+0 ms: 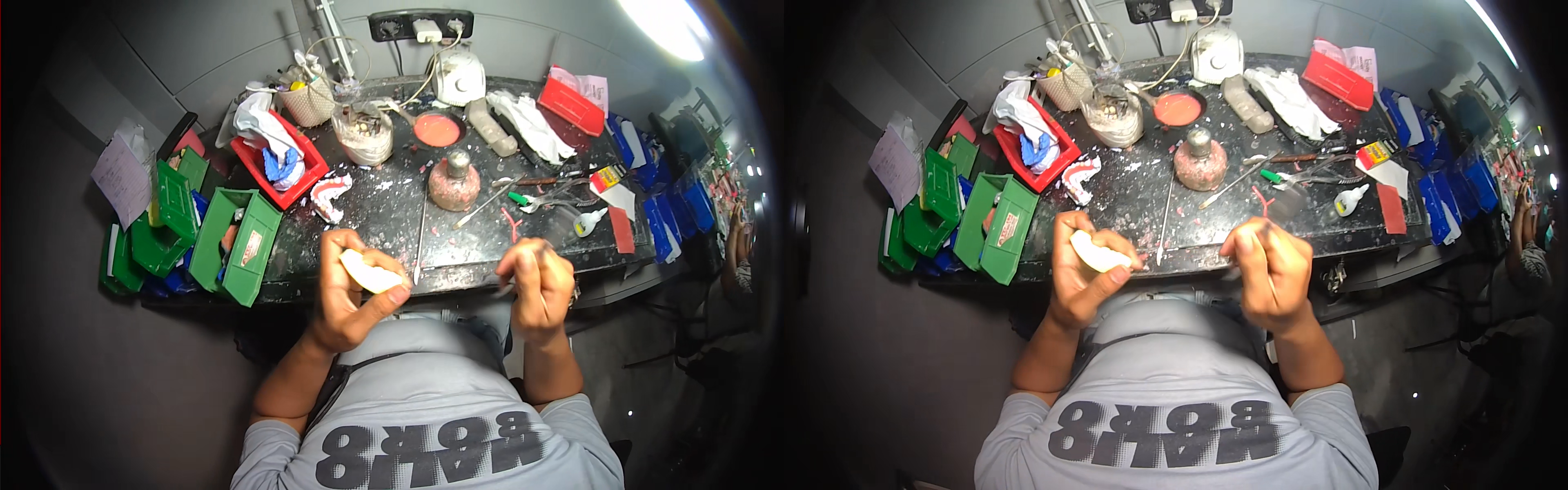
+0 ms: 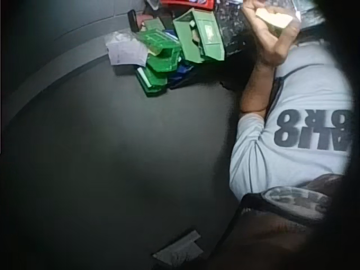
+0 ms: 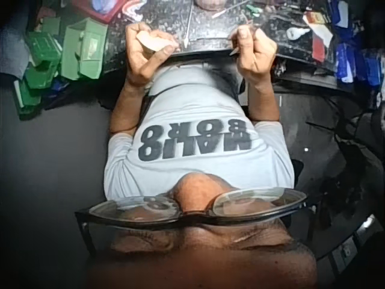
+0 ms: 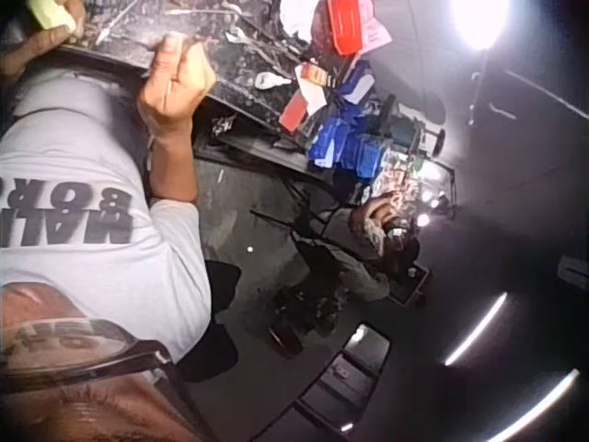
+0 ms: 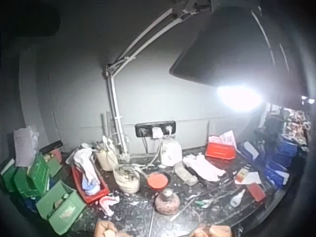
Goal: The person scrapes inside a dental mold using a metal tool, hands the mold to another person, and then scrapes a dental tray using the metal tool.
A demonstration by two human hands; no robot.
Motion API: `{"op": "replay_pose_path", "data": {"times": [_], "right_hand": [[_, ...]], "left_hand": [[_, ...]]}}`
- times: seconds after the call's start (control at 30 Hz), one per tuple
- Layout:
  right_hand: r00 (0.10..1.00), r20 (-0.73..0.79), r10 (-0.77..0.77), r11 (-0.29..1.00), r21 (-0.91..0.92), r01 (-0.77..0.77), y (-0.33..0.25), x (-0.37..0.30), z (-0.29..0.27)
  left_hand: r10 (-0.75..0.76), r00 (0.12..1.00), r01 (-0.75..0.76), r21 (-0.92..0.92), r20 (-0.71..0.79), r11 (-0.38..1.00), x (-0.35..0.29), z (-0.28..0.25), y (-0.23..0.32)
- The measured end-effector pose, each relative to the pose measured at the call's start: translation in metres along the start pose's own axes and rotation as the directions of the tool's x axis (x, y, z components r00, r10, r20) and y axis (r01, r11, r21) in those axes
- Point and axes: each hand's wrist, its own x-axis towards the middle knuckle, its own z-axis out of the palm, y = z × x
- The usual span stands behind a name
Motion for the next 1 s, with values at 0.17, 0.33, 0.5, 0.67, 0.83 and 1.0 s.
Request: {"op": "replay_pose_path", "data": {"times": [0.17,0.33,0.5,0.67,0.83,1.0], "right_hand": [[0.966,0.223,0.134,0.782,-0.622,0.036,0.023,0.019,-0.015],[0.991,0.134,-0.009,0.622,-0.775,0.111,0.033,0.025,-0.01],[0.949,0.307,0.071,0.918,-0.393,0.058,0.017,0.017,0.033],[0.84,0.507,0.193,0.867,-0.488,0.095,0.009,0.011,0.075],[0.868,0.442,0.225,0.857,-0.513,0.039,0.016,0.006,0.063],[0.879,0.327,0.346,0.876,-0.448,-0.177,0.015,0.01,0.036]], "left_hand": [[-0.005,0.979,-0.007,-0.055,-0.204,0.998,0.006,-0.017,-0.001],[-0.046,0.962,-0.022,-0.247,-0.268,0.969,0.006,-0.027,-0.002],[-0.007,0.977,-0.053,-0.274,-0.214,0.96,0.006,-0.03,-0.001],[-0.002,0.982,-0.075,-0.397,-0.189,0.915,0.008,-0.023,0.008],[-0.137,0.99,0.108,-0.682,0.012,0.724,0.006,-0.024,0.015],[-0.115,0.983,0.183,-0.697,0.144,0.693,-0.002,-0.027,0.013]]}}
